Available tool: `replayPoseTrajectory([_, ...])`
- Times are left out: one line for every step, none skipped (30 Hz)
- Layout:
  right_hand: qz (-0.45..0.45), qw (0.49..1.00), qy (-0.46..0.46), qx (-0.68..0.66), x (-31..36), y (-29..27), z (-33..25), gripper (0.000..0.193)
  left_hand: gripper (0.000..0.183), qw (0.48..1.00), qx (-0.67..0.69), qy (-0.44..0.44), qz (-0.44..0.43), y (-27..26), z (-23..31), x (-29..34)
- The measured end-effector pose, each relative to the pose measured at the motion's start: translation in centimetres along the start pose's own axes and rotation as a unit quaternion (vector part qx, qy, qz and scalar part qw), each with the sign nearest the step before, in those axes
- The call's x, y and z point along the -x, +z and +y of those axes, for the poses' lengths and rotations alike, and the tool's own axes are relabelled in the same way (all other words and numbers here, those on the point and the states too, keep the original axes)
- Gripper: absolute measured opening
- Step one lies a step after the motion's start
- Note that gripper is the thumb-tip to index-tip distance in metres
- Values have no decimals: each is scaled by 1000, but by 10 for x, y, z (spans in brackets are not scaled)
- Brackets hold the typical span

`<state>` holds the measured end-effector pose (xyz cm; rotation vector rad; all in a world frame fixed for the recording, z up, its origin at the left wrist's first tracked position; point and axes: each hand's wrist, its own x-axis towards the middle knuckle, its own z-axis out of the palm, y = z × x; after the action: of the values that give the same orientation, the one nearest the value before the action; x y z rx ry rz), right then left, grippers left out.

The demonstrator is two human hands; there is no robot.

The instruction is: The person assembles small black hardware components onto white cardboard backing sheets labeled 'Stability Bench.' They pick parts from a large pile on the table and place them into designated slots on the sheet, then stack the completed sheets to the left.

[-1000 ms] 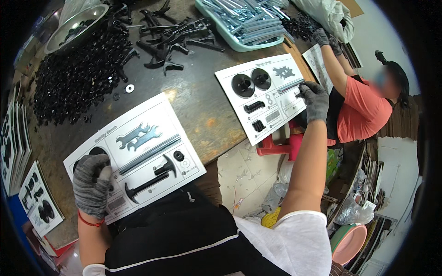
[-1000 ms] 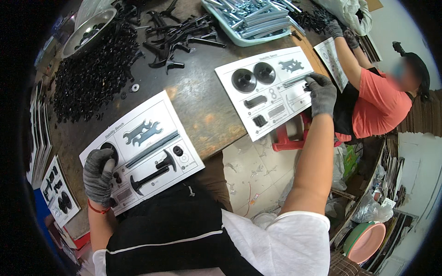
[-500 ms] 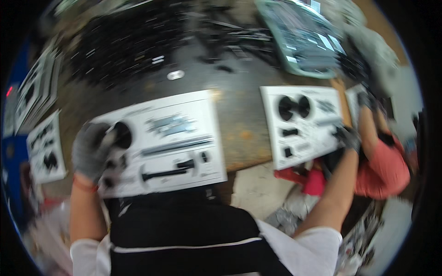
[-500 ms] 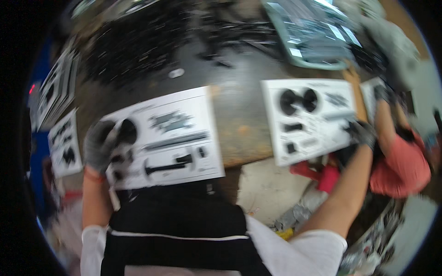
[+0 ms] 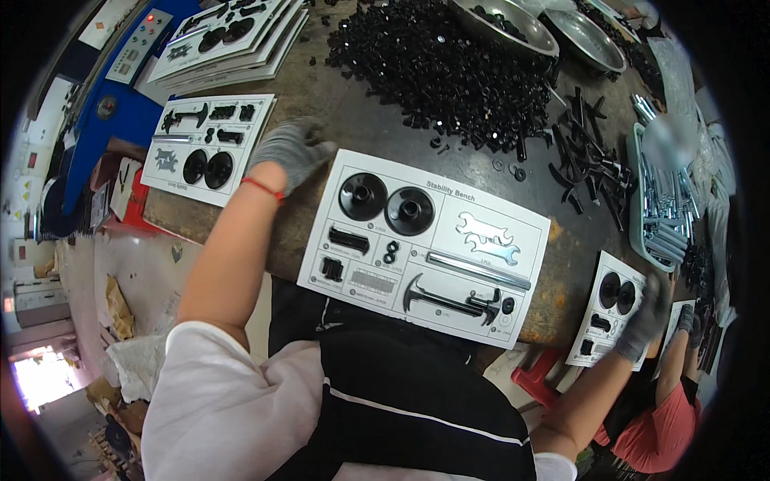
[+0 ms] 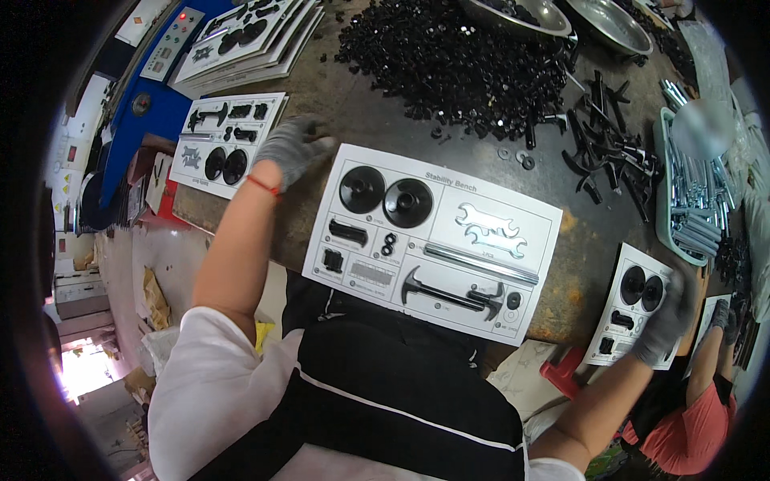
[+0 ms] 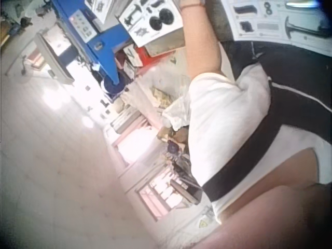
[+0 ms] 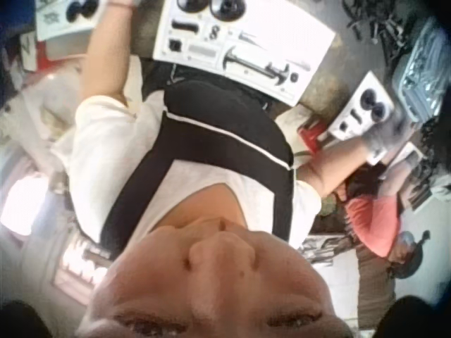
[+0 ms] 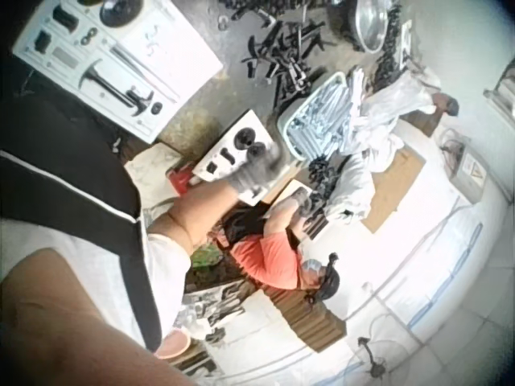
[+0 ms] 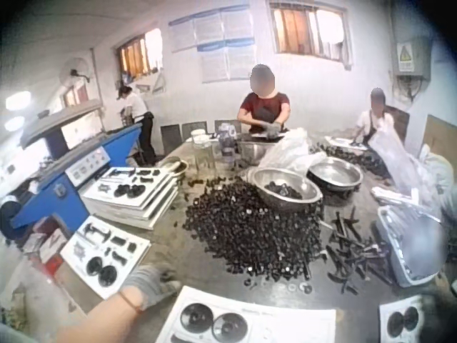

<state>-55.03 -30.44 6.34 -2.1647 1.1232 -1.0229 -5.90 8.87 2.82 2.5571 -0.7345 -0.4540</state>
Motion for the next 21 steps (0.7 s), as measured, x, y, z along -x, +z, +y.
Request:
replayPoseTrajectory([-62,995,-78,-2,4,42,-32,21,55,999,-11,20,-24,8,6,-13])
replayPoseTrajectory([-152,978,-139,-26,7,80,-66,21,59,998,-21,50,-32,16,14,-26])
replayPoseTrajectory([-220,957,-188,-33,8,121,-99,26,62,996,-15,63,-55,25,26,-37])
replayPoseTrajectory([-291,945,-127,-73,17,154,-130,29,66,992,-14,101,-72,33,37,-48])
replayPoseTrajectory([-350,925,-87,-119,23,187,-158,28,66,986,-7,155,-63,42,49,-56])
replayPoseTrajectory([-384,916,-115,-15,21,219,-182,32,68,980,-74,178,-46,50,63,-63])
replayPoseTrajectory([-369,916,-135,84,24,253,-204,35,59,982,-91,165,-19,60,74,-64])
replayPoseTrajectory([-367,913,-148,96,24,276,-219,37,52,983,-83,161,-23,63,79,-68])
replayPoseTrajectory([-379,898,-177,134,19,295,-230,38,46,984,-75,157,-26,63,82,-72])
replayPoseTrajectory([-375,894,-149,193,17,320,-240,36,34,983,-80,158,-38,63,83,-74])
replayPoseTrajectory([-379,879,-168,233,14,335,-243,29,34,982,-78,161,-52,62,82,-74])
replayPoseTrajectory([-365,875,-184,261,11,347,-243,28,33,982,-80,161,-66,60,79,-75])
replayPoseTrajectory([-352,869,-193,290,10,357,-241,28,32,980,-81,163,-81,57,76,-75])
replayPoseTrajectory([-345,876,-200,269,10,362,-236,27,31,978,-92,155,-101,55,73,-76])
replayPoseTrajectory([-343,881,-201,256,9,366,-230,27,31,979,-92,159,-93,52,68,-76])
replayPoseTrajectory([-345,883,-195,251,7,368,-225,26,31,979,-88,166,-84,51,62,-73])
replayPoseTrajectory([-340,889,-204,228,7,368,-219,24,31,979,-83,171,-75,49,56,-70])
replayPoseTrajectory([-339,894,-204,212,8,365,-214,22,32,978,-81,179,-72,48,53,-69])
replayPoseTrajectory([-337,899,-201,195,8,360,-210,20,31,978,-71,186,-64,48,50,-69])
replayPoseTrajectory([-324,906,-207,180,8,357,-207,19,30,978,-62,192,-57,47,47,-70])
replayPoseTrajectory([-309,916,-203,154,8,350,-203,17,30,977,-56,197,-60,46,46,-71])
